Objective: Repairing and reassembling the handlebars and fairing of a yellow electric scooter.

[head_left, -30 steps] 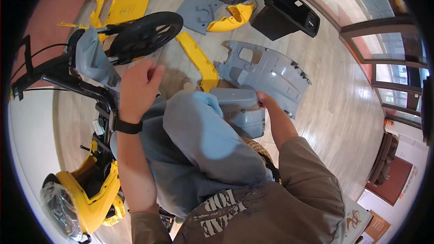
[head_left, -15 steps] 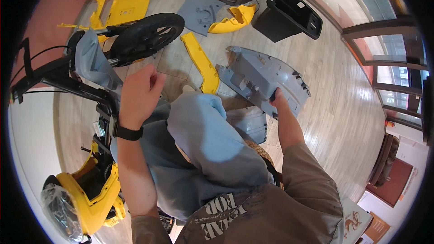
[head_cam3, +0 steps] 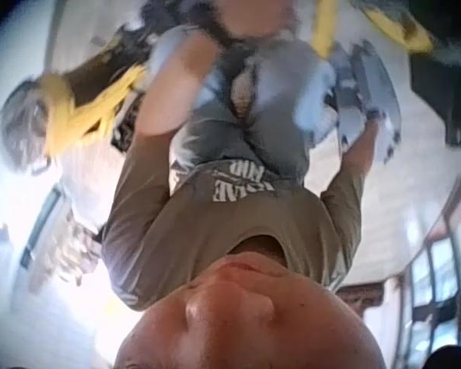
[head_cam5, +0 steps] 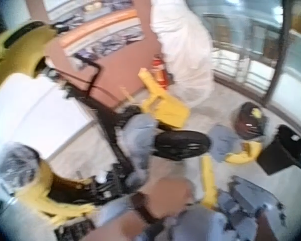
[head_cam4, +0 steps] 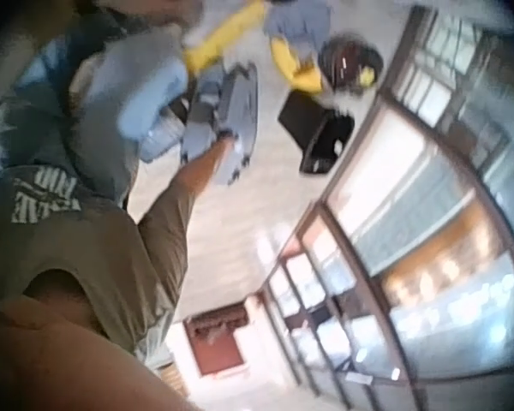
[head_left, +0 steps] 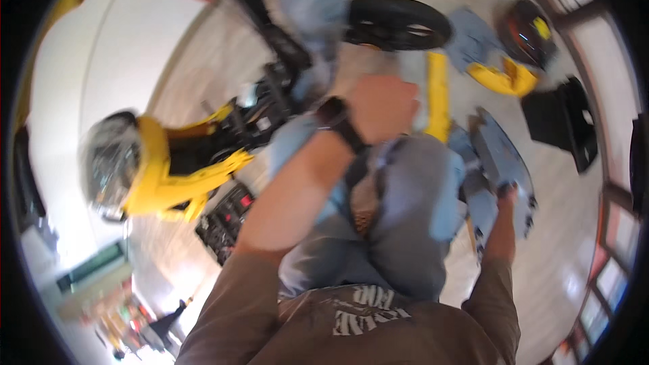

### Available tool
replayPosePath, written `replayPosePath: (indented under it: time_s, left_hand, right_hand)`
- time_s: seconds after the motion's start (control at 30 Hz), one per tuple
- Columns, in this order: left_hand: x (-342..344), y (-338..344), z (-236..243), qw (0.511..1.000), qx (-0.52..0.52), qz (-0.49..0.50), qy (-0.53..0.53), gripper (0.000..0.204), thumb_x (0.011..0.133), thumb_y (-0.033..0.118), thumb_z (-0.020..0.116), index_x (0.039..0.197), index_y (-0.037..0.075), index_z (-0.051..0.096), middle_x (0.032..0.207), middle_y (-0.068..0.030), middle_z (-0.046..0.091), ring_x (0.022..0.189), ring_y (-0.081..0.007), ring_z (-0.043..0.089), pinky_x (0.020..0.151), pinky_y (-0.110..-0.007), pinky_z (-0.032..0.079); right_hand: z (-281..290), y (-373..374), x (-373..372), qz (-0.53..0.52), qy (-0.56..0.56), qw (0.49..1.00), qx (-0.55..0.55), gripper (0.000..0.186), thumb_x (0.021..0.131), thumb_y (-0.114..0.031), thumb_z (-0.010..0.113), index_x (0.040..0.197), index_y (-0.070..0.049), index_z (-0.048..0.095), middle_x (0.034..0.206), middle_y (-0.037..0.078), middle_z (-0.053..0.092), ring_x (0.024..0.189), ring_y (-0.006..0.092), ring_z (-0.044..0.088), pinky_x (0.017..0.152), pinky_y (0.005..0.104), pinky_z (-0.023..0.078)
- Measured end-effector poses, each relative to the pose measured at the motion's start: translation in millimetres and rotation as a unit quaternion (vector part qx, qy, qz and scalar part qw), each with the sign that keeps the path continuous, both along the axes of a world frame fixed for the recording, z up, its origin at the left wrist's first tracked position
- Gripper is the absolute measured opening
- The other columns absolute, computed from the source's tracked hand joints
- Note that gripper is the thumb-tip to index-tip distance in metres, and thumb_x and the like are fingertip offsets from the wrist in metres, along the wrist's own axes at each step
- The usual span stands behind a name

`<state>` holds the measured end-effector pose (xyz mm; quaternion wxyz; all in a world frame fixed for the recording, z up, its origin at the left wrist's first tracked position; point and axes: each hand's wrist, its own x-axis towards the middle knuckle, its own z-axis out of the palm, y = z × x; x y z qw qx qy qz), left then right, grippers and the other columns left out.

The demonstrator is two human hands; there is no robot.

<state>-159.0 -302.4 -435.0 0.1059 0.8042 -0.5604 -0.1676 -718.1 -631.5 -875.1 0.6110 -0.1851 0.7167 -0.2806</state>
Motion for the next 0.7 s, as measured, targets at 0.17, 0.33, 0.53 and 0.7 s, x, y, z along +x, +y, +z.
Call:
replayPosePath:
  time_s: [0.17, 0.33, 0.53, 0.7]
  left_hand:
    - [-5.1, 17.4, -11.2, 0.997, 0.046, 0.046, -0.044, 0.019, 0.082, 0.025, 0.058, 0.078, 0.009, 0.068, 0.075, -0.0163, 0.067, 0.071, -0.0356, 0.067, 0.062, -0.051, 0.051]
    - [-19.5, -11.5, -11.4, 0.996, -0.077, -0.047, 0.027, 0.014, 0.076, 0.016, 0.057, 0.078, 0.006, 0.067, 0.074, -0.0170, 0.067, 0.071, -0.0364, 0.067, 0.061, -0.048, 0.053]
    - [11.0, 34.5, 3.3, 0.999, -0.021, -0.017, 0.024, 0.017, 0.089, 0.021, 0.056, 0.086, 0.005, 0.056, 0.079, -0.0183, 0.061, 0.080, -0.0398, 0.060, 0.068, -0.050, 0.047]
    - [8.1, 16.2, 9.3, 0.998, 0.007, -0.005, 0.059, 0.018, 0.088, 0.020, 0.058, 0.085, 0.002, 0.053, 0.079, -0.0181, 0.060, 0.081, -0.0391, 0.060, 0.068, -0.049, 0.046]
  right_hand:
    - [28.3, 72.5, 104.8, 0.208, 0.100, 0.973, 0.023, 0.061, 0.089, -0.047, 0.059, 0.133, -0.005, 0.053, 0.128, 0.009, 0.060, 0.116, 0.0248, 0.056, 0.099, 0.0438, 0.043]
    - [90.2, -64.6, -38.2, 0.626, 0.603, 0.479, -0.123, 0.041, 0.087, -0.039, 0.056, 0.115, -0.011, 0.066, 0.117, 0.014, 0.066, 0.105, 0.0322, 0.065, 0.084, 0.0445, 0.055]
    - [113.1, 118.2, 180.4, 0.535, 0.411, 0.591, -0.443, 0.073, 0.071, -0.038, 0.071, 0.135, -0.011, 0.051, 0.136, 0.019, 0.052, 0.125, 0.0381, 0.048, 0.104, 0.0484, 0.040]
    - [147.3, 120.8, 185.6, 0.579, 0.497, 0.567, -0.310, 0.091, 0.067, -0.031, 0.080, 0.146, -0.019, 0.036, 0.146, 0.009, 0.042, 0.133, 0.0316, 0.041, 0.108, 0.0497, 0.035]
